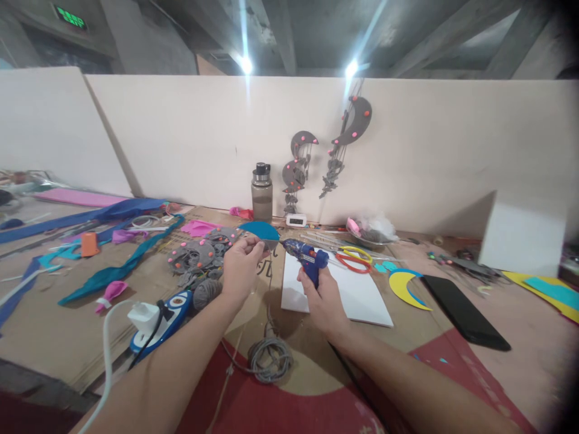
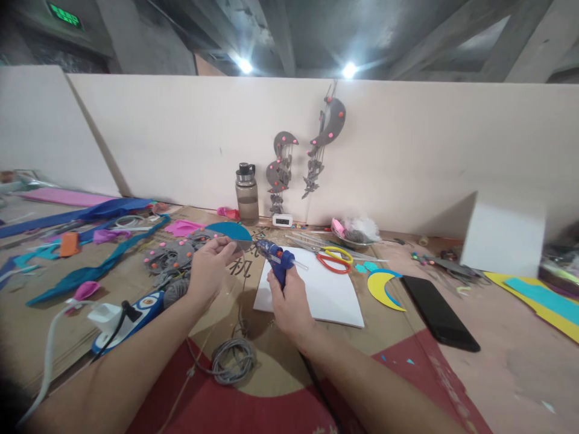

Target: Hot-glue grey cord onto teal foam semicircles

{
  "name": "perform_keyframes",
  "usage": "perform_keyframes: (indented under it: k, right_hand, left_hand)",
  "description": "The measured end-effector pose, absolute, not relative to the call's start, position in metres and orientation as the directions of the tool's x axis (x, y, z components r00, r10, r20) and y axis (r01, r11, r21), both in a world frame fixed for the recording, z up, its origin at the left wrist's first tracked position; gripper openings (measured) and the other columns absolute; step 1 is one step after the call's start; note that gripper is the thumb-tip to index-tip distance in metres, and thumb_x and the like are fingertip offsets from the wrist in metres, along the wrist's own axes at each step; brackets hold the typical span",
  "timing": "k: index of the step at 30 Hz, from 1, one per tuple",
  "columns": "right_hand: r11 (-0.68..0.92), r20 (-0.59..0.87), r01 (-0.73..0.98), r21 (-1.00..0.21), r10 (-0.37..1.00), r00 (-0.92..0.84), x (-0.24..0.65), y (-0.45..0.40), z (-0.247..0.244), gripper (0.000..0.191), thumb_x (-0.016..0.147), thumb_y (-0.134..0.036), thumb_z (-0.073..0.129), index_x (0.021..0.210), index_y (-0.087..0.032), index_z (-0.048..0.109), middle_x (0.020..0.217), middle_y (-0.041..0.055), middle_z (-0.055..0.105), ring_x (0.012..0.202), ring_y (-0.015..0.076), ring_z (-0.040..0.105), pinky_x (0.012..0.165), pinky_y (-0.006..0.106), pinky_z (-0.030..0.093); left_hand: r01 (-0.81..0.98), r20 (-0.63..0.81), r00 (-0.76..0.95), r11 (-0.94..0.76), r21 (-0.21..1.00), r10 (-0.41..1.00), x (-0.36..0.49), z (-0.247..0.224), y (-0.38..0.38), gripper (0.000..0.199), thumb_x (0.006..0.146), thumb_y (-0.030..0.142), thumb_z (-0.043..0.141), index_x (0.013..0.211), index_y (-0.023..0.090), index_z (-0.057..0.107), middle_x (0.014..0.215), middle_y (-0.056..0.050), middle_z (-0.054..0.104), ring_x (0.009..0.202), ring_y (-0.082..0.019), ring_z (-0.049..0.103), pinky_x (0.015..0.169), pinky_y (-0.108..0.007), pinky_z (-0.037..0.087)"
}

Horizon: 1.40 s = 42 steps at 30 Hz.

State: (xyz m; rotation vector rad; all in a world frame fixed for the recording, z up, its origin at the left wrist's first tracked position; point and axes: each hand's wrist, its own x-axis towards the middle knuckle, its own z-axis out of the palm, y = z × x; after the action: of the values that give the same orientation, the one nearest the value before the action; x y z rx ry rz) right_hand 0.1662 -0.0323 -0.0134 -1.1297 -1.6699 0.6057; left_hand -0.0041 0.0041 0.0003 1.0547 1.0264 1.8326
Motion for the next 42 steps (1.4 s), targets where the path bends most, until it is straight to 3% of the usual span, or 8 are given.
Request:
perform_keyframes:
  k: [9, 12, 18, 23, 35, 42]
  right_hand:
    - [0.316, 0.326, 0.156, -0.936, 0.944, 0.046, 0.174, -0.013, -0.019, 0.030, 0.086, -0.043, 0.046, 0.093, -0.016, 0.055, 0.076, 0.0017, 0.059, 0.057, 0.0115, 0.048, 0.056, 0.026, 0.041]
    - [0.339, 0.343, 0.102, -0.935, 0.939, 0.026, 0.174, -0.015, -0.016, 0.028, 0.086, -0.043, 0.046, 0.092, -0.017, 0.054, 0.078, 0.0016, 0.059, 0.057, 0.0109, 0.048, 0.055, 0.025, 0.041]
    - [0.455, 0.443, 0.264, -0.850, 0.890, -0.108, 0.168, -0.030, -0.013, 0.024, 0.087, -0.039, 0.046, 0.093, -0.018, 0.056, 0.077, 0.0023, 0.060, 0.063, 0.0132, 0.051, 0.061, 0.026, 0.041]
    - [0.457, 0.437, 0.328, -0.827, 0.889, -0.137, 0.167, -0.031, -0.015, 0.024, 0.088, -0.038, 0.044, 0.097, -0.018, 0.055, 0.083, 0.0044, 0.061, 0.070, 0.0156, 0.054, 0.063, 0.027, 0.041]
    - [0.485, 0.481, 0.406, -0.774, 0.868, -0.121, 0.167, -0.032, -0.013, 0.025, 0.089, -0.036, 0.043, 0.101, -0.016, 0.054, 0.085, 0.0055, 0.062, 0.075, 0.0175, 0.055, 0.067, 0.029, 0.042]
    - [0.480, 0.488, 0.424, -0.768, 0.867, -0.097, 0.168, -0.031, -0.014, 0.027, 0.089, -0.037, 0.043, 0.103, -0.016, 0.054, 0.087, 0.0066, 0.062, 0.076, 0.0184, 0.056, 0.067, 0.030, 0.042]
  left_hand:
    - [-0.322, 0.181, -0.367, -0.307, 0.896, 0.912, -0.008, 0.003, 0.008, 0.021, 0.062, 0.028, 0.070, 0.073, 0.013, 0.059, 0.073, 0.001, 0.060, 0.070, -0.012, 0.060, 0.077, -0.032, 0.052]
    - [-0.338, 0.169, -0.376, -0.305, 0.890, 0.911, -0.008, 0.004, 0.008, 0.022, 0.061, 0.027, 0.071, 0.072, 0.013, 0.059, 0.072, 0.001, 0.060, 0.070, -0.012, 0.060, 0.078, -0.033, 0.052]
    - [-0.342, 0.165, -0.380, -0.304, 0.889, 0.910, -0.003, 0.003, 0.006, 0.022, 0.060, 0.027, 0.071, 0.072, 0.014, 0.059, 0.072, 0.001, 0.062, 0.071, -0.014, 0.062, 0.076, -0.033, 0.052]
    - [-0.301, 0.180, -0.358, -0.296, 0.907, 0.916, 0.000, -0.003, 0.007, 0.021, 0.061, 0.029, 0.070, 0.073, 0.015, 0.059, 0.070, 0.000, 0.065, 0.068, -0.014, 0.063, 0.072, -0.031, 0.052]
    - [-0.281, 0.190, -0.371, -0.305, 0.910, 0.909, 0.001, -0.002, 0.005, 0.021, 0.062, 0.030, 0.069, 0.073, 0.016, 0.058, 0.070, 0.000, 0.065, 0.072, -0.016, 0.065, 0.071, -0.030, 0.052]
    - [-0.280, 0.205, -0.372, -0.320, 0.905, 0.905, -0.001, -0.003, 0.006, 0.023, 0.062, 0.031, 0.069, 0.073, 0.016, 0.056, 0.067, 0.002, 0.061, 0.065, -0.013, 0.062, 0.070, -0.029, 0.052]
